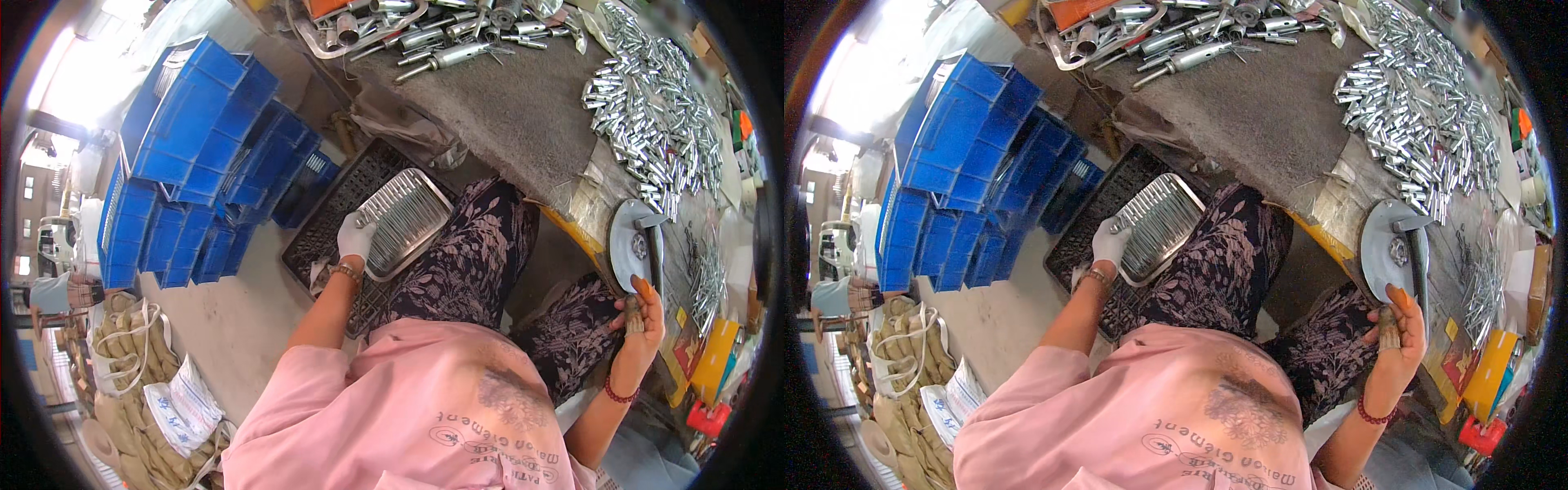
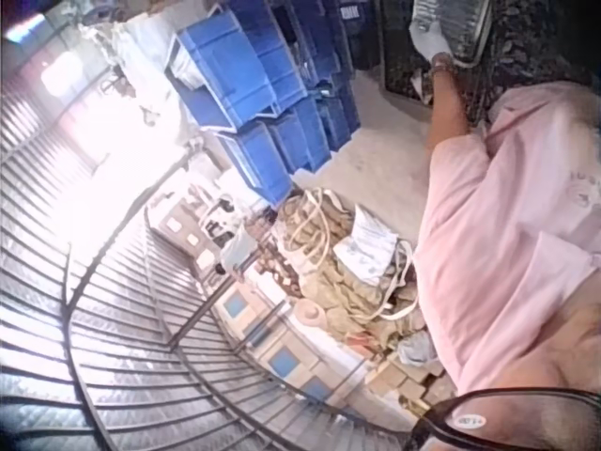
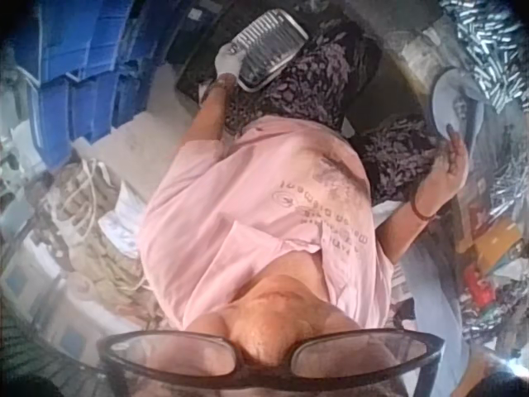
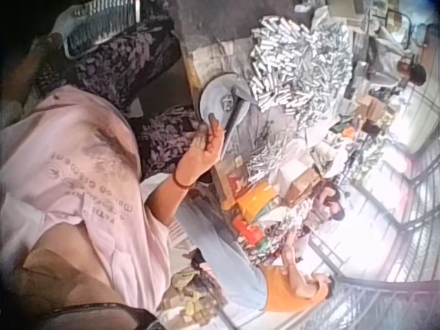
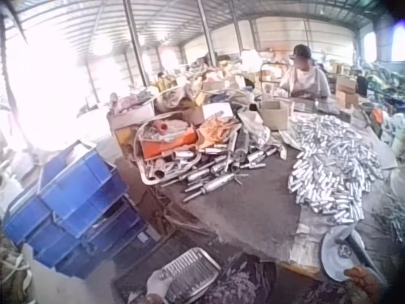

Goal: The person assembles small metal hardware components by hand, using a hammer to tap them into a metal base.

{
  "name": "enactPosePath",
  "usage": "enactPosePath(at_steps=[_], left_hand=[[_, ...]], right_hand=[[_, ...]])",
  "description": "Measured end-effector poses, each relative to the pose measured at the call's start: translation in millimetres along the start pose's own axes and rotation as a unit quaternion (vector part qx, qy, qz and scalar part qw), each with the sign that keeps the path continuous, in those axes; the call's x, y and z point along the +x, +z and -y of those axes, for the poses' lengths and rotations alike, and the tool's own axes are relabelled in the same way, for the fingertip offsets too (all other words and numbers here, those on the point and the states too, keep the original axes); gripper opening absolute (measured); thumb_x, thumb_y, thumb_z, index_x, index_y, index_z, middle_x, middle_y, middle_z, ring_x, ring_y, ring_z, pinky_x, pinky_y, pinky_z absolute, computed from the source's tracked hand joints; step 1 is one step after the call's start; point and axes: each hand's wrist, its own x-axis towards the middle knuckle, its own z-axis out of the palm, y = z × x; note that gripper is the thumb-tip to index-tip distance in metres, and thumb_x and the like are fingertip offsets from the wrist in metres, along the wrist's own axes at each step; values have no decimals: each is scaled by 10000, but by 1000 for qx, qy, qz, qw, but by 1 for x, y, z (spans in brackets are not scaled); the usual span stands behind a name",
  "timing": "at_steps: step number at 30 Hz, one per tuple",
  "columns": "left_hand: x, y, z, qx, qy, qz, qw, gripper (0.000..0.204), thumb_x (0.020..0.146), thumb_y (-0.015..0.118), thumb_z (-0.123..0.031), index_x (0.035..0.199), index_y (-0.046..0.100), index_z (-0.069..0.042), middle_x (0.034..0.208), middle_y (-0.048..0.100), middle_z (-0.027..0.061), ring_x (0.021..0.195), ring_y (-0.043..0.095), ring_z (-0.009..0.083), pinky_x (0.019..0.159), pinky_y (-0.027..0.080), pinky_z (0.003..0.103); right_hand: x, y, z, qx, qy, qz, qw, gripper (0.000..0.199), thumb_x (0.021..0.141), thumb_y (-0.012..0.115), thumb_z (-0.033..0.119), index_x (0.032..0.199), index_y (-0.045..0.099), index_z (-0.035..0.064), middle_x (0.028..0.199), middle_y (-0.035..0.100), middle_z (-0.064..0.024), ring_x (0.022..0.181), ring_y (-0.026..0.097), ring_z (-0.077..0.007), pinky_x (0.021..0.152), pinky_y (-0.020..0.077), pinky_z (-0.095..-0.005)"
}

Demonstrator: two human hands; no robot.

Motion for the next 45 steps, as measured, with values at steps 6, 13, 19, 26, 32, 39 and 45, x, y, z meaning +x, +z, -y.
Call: enactPosePath(at_steps=[6, 13, 19, 26, 32, 39, 45], left_hand=[[-2, -1, -20, 80, 24, -23, 996, 629, 926, 846, -287, 1461, 656, -17, 1250, 769, 245, 1142, 755, 376, 1004, 572, 457], [25, -9, -43, -7, 132, -151, 980, 510, 991, 772, -373, 1335, 732, 2, 1266, 780, 226, 1131, 755, 375, 1011, 560, 450], [-44, -27, -240, -111, 284, -105, 947, 159, 1067, 711, -131, 1134, 774, -1, 1059, 785, 110, 889, 702, 161, 804, 571, 317], [-126, 67, -402, 15, 684, 94, 723, 269, 957, 805, -108, 1220, 773, -61, 1157, 740, 120, 1038, 728, 297, 960, 581, 356], [-124, 135, -447, 217, 725, 84, 648, 233, 894, 789, -203, 1104, 769, -105, 1189, 738, 133, 1165, 657, 358, 1056, 535, 466], [-123, 123, -436, 137, 718, 118, 672, 192, 909, 803, -136, 1068, 760, -36, 1255, 700, 169, 1216, 630, 368, 1084, 488, 461], [-190, 73, -420, 76, 715, 246, 650, 156, 907, 773, -43, 1052, 729, -3, 1215, 700, 165, 1174, 643, 355, 1051, 500, 438]], right_hand=[[3, -7, -7, -8, 1, 21, 1000, 370, 1086, 617, 36, 1450, 657, -10, 1354, 742, -95, 936, 695, -109, 684, 518, -227], [0, -3, 5, 11, 9, 7, 1000, 324, 1063, 629, -3, 1378, 702, -19, 1252, 758, -76, 913, 710, -101, 662, 537, -226], [-1, 13, 25, 36, 50, 15, 998, 250, 1049, 684, -10, 1284, 766, 14, 1062, 767, -33, 858, 714, -72, 660, 548, -219], [-12, 9, 34, 39, 19, 31, 999, 325, 988, 654, -106, 1266, 777, 9, 1032, 790, -34, 944, 736, -91, 766, 575, -241], [-26, -20, 51, -62, -74, 11, 995, 313, 936, 765, 7, 1249, 775, 19, 1162, 804, -164, 1039, 783, -283, 922, 601, -372], [-21, -101, 33, -324, -143, -191, 916, 265, 885, 754, 34, 1141, 787, 93, 1067, 776, -143, 990, 758, -358, 878, 606, -430], [26, -185, -7, -570, -136, -265, 766, 165, 833, 757, 49, 982, 781, 114, 1042, 680, -94, 1052, 720, -324, 879, 602, -461]])
